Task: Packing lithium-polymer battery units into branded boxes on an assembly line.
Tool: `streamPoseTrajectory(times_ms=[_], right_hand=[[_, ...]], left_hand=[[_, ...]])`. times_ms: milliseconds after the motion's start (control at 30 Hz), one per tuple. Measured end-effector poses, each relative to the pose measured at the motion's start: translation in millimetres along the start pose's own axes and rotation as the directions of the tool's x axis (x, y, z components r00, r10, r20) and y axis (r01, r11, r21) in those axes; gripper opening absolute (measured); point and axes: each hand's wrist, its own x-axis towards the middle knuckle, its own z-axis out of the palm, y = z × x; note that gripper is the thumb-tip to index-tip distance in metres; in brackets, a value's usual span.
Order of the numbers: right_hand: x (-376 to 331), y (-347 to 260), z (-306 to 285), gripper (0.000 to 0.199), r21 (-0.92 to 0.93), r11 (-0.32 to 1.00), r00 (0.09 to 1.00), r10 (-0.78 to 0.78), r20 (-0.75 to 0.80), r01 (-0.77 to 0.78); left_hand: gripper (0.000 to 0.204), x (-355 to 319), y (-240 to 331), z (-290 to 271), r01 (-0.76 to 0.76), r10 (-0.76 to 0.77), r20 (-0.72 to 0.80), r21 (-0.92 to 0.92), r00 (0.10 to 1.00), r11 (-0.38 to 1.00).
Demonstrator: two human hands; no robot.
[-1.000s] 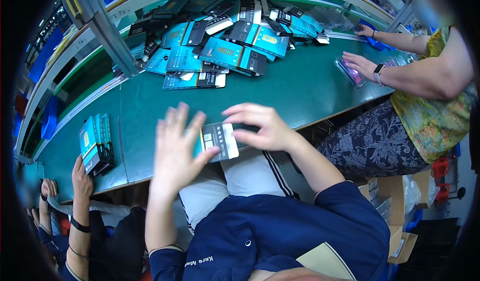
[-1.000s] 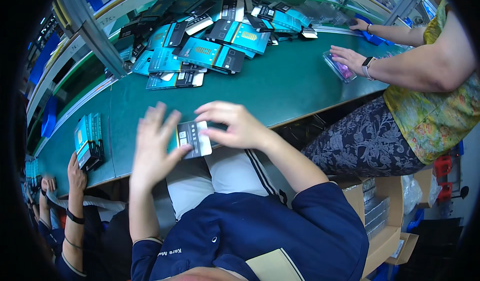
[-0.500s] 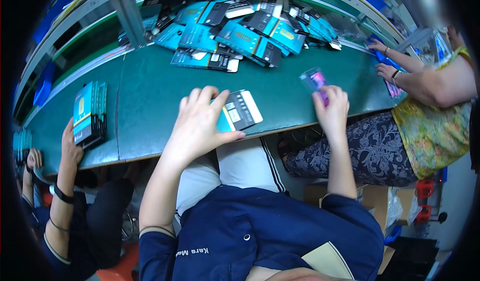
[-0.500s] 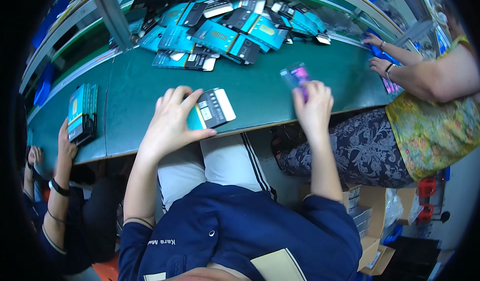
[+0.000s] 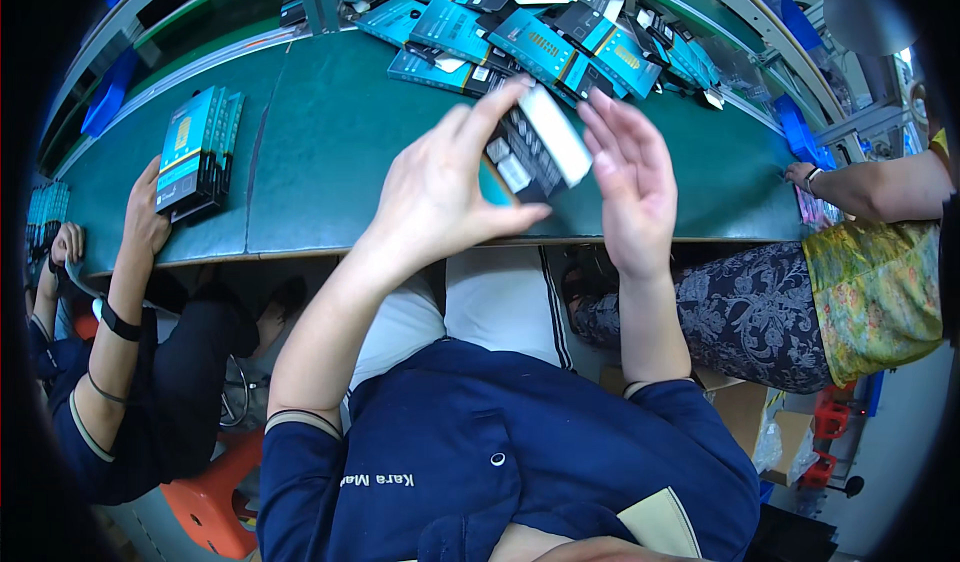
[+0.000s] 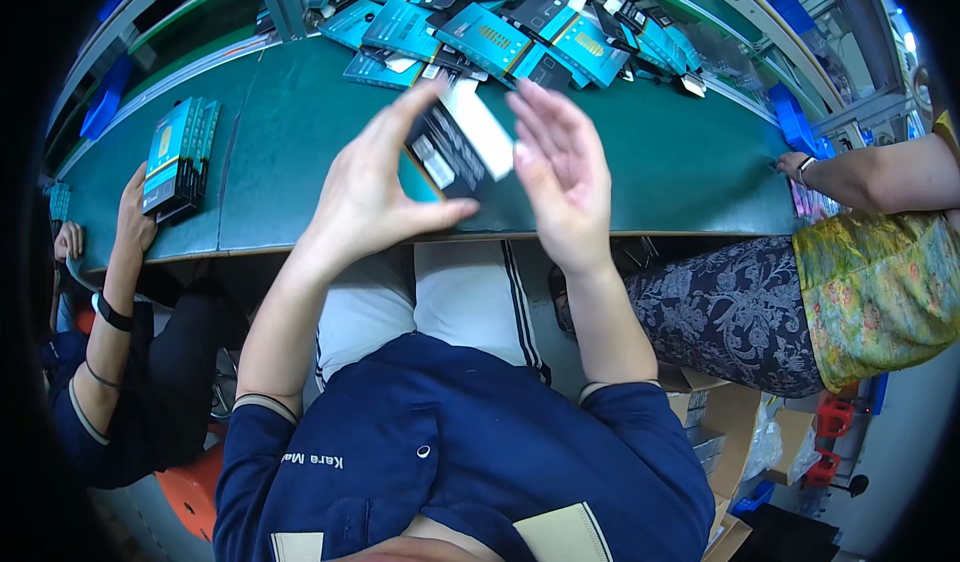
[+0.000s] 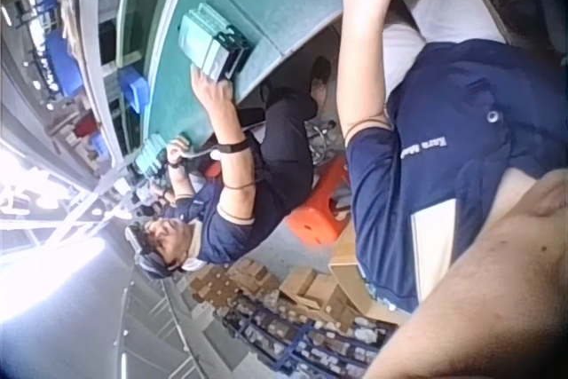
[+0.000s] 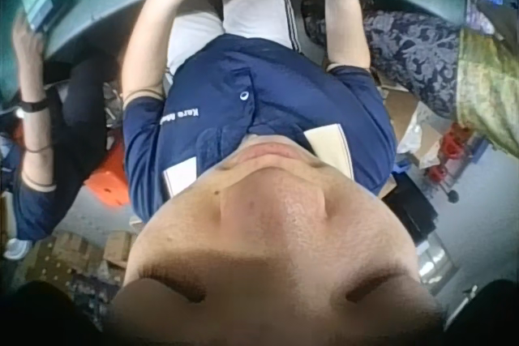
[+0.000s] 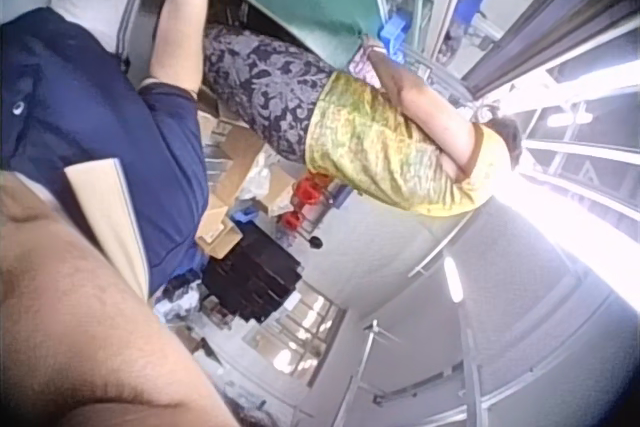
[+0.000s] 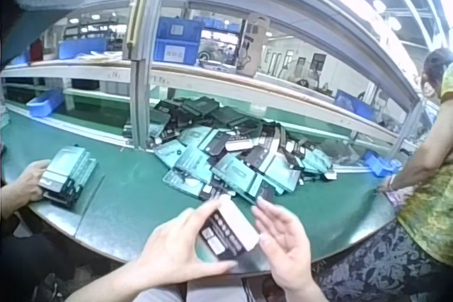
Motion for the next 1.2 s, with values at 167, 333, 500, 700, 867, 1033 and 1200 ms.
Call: streamPoseTrajectory(times_ms=[167,333,500,700,867,1033,1200], right_hand=[[9.4,-4.8,47.9,0.027,0.422,0.866,0.961,0.269,0.063,-0.270],[8.9,16.7,82.4,0.017,0.026,0.953,0.953,-0.302,-0.031,0.303],[7.5,12.8,75.7,0.016,0.430,0.903,0.995,0.019,-0.094,0.023],[1.2,31.8,75.6,0.035,0.015,0.972,0.972,-0.234,0.004,0.234],[-12.4,34.7,67.5,0.033,-0.236,0.656,0.681,-0.588,0.436,0.717],[39.7,38.7,32.0,0.037,-0.584,0.496,0.732,-0.171,0.660,0.642],[95.9,53.7,-32.6,0.063,-0.943,0.037,0.944,0.005,0.330,0.330]], left_hand=[[0.073,-1.7,15.4,7.8,-0.127,-0.025,-0.412,-0.338,0.911,0.932],[0.023,-3.2,12.2,-4.4,-0.241,-0.287,-0.408,-0.846,0.867,0.476],[0.021,-4.1,8.9,-0.2,-0.260,-0.260,-0.441,-0.814,0.859,0.520],[0.023,-3.2,2.1,-8.9,-0.224,-0.112,-0.527,-0.532,0.842,0.817],[0.083,-43.7,-4.1,-42.2,0.243,-0.465,0.215,-0.970,0.859,0.001],[0.048,-61.0,-67.3,-132.2,0.098,-0.306,-0.598,-0.353,0.741,0.930],[0.047,-68.9,-135.6,-247.9,0.637,-0.371,-0.600,0.321,0.709,0.700]])
